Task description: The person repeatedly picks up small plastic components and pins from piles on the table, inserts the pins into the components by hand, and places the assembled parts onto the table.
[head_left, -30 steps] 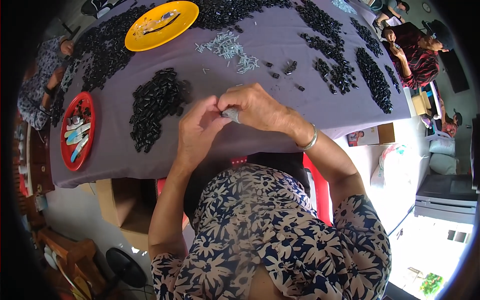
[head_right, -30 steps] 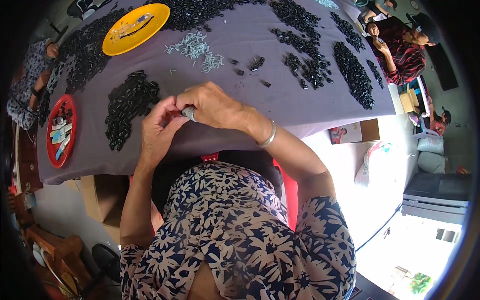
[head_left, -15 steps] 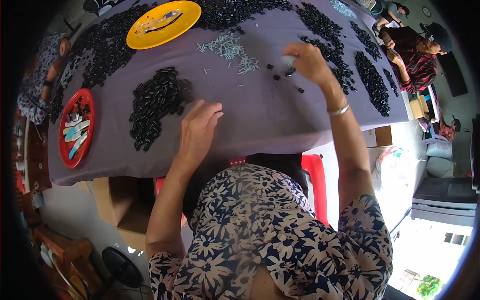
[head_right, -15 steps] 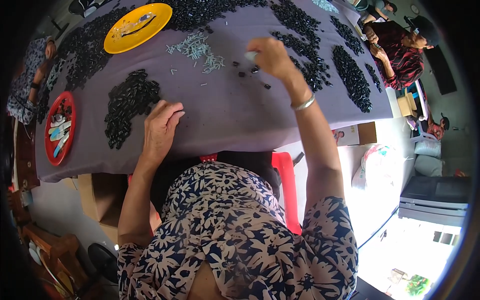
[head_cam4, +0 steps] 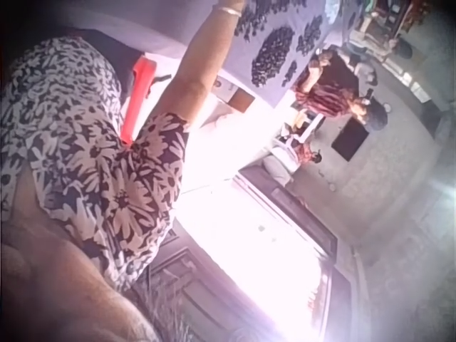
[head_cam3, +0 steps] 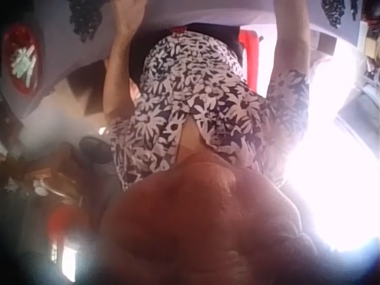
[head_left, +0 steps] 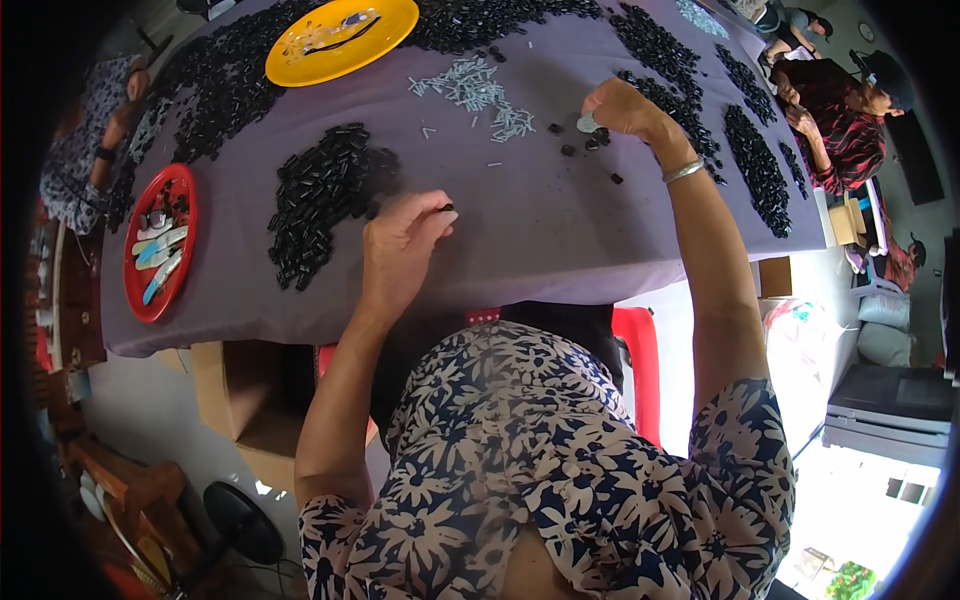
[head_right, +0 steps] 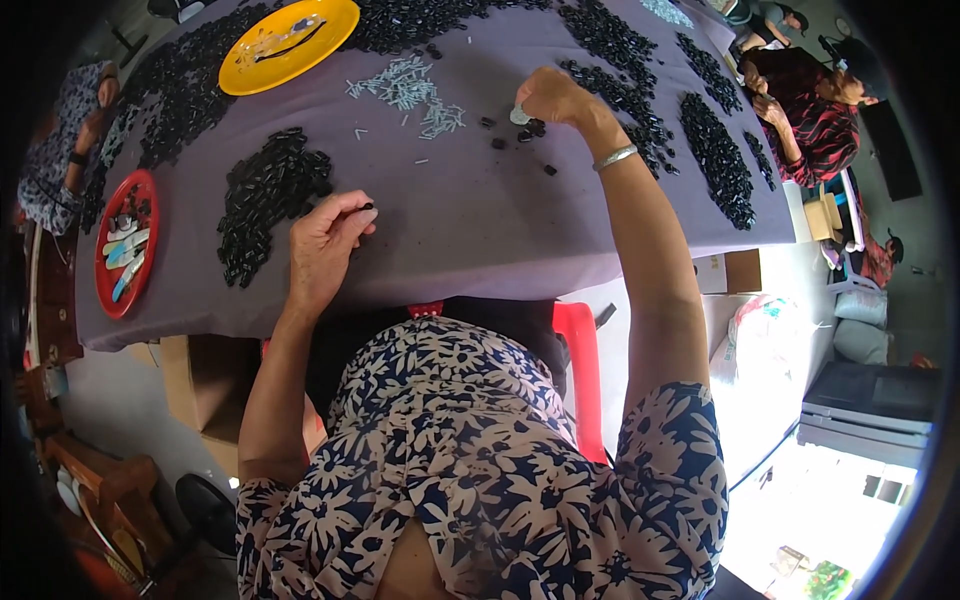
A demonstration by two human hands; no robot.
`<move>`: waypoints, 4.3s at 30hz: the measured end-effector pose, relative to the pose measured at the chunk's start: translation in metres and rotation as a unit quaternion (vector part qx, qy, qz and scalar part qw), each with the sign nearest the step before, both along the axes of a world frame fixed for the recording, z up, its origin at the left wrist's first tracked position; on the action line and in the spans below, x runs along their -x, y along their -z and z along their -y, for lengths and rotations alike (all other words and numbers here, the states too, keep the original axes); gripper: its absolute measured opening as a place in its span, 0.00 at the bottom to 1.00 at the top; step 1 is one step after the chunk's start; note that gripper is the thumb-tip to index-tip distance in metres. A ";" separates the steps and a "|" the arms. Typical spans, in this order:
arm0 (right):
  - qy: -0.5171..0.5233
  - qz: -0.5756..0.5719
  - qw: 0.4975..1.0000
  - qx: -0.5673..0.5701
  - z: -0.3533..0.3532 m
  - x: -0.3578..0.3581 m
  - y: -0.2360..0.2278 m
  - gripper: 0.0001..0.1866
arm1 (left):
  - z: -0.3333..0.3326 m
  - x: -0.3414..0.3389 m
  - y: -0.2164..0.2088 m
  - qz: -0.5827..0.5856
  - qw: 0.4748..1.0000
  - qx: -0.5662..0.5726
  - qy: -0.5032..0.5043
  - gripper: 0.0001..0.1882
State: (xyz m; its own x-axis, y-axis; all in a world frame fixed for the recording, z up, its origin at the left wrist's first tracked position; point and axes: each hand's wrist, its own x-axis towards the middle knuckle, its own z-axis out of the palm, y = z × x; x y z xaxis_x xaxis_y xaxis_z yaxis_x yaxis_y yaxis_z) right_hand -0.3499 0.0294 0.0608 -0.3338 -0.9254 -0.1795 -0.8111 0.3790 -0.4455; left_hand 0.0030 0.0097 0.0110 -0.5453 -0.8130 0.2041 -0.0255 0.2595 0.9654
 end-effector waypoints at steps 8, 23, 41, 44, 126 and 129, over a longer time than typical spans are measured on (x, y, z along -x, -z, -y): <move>-0.122 0.353 0.904 0.209 -0.023 -0.117 0.000 0.05 | 0.002 0.003 0.001 -0.044 0.996 -0.076 0.015 0.06; -0.179 0.253 0.925 0.222 -0.026 -0.175 0.019 0.03 | 0.006 0.002 0.010 -0.051 0.995 -0.077 0.029 0.04; -0.193 0.129 0.919 0.320 -0.027 -0.185 0.018 0.07 | 0.004 0.005 0.008 -0.032 0.998 -0.047 0.019 0.05; -0.176 0.146 0.928 0.294 -0.027 -0.185 0.018 0.07 | 0.002 0.005 0.008 -0.038 0.997 -0.059 0.020 0.05; -0.131 0.313 0.895 0.289 -0.028 -0.175 0.022 0.09 | 0.011 0.006 0.017 -0.070 0.996 -0.054 0.012 0.08; -0.142 0.263 0.915 0.272 -0.030 -0.177 0.020 0.08 | 0.011 0.006 0.017 -0.069 0.997 -0.046 0.004 0.07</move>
State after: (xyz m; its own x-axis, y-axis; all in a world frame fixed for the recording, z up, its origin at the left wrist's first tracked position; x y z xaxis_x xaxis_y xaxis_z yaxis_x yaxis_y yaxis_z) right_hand -0.1733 0.0590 0.0407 -0.0663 -0.9616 0.2664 -0.4623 -0.2070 -0.8622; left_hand -0.0030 -0.0012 -0.0058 -0.5234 -0.8276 0.2030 0.1113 0.1698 0.9792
